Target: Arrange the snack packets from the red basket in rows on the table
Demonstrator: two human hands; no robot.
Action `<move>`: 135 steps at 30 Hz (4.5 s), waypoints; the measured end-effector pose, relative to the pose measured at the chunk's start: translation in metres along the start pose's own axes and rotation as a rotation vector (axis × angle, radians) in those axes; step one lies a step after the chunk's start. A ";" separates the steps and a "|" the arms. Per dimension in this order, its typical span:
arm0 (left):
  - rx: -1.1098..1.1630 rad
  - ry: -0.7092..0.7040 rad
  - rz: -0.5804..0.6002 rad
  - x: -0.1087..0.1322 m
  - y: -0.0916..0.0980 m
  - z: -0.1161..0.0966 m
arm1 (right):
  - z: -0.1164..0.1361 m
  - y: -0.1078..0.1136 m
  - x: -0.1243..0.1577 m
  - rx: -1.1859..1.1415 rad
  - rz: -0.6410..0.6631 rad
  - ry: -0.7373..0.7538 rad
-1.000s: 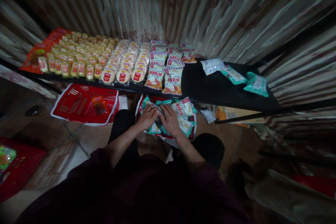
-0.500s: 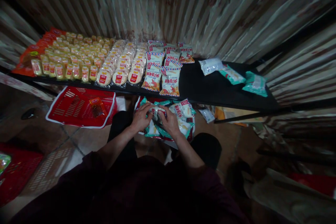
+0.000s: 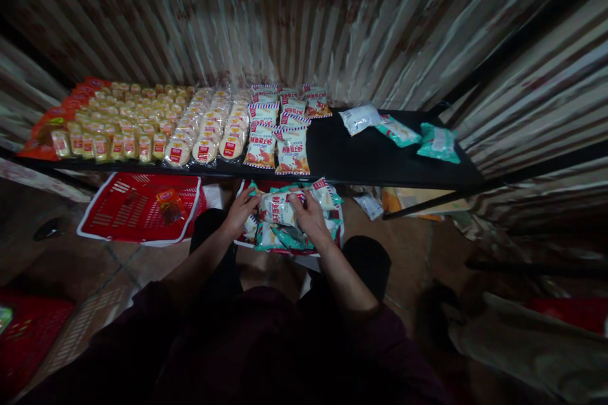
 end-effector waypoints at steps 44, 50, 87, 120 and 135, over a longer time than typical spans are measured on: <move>0.263 -0.002 0.206 0.020 -0.052 -0.013 | -0.005 0.005 -0.012 -0.441 0.021 -0.146; 0.285 0.037 0.130 0.016 -0.048 -0.007 | -0.005 -0.003 -0.015 -0.380 0.032 -0.152; 0.398 -0.061 0.125 0.031 -0.058 -0.018 | 0.002 -0.002 0.011 -0.446 0.128 -0.063; 0.544 -0.072 0.041 0.057 -0.062 -0.038 | 0.066 -0.007 0.060 0.494 -0.078 0.584; 0.382 -0.025 0.111 0.058 -0.046 -0.028 | 0.045 0.001 0.053 0.401 -0.171 0.497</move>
Point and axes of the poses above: each hand's wrist, its own x-axis away from the middle knuckle, its own y-axis out of the back of the hand, z = x × y, the point moved 8 cm from there along -x, towards the middle knuckle, and after that the axes turned 7 degrees about x, right-handed, at the moved point
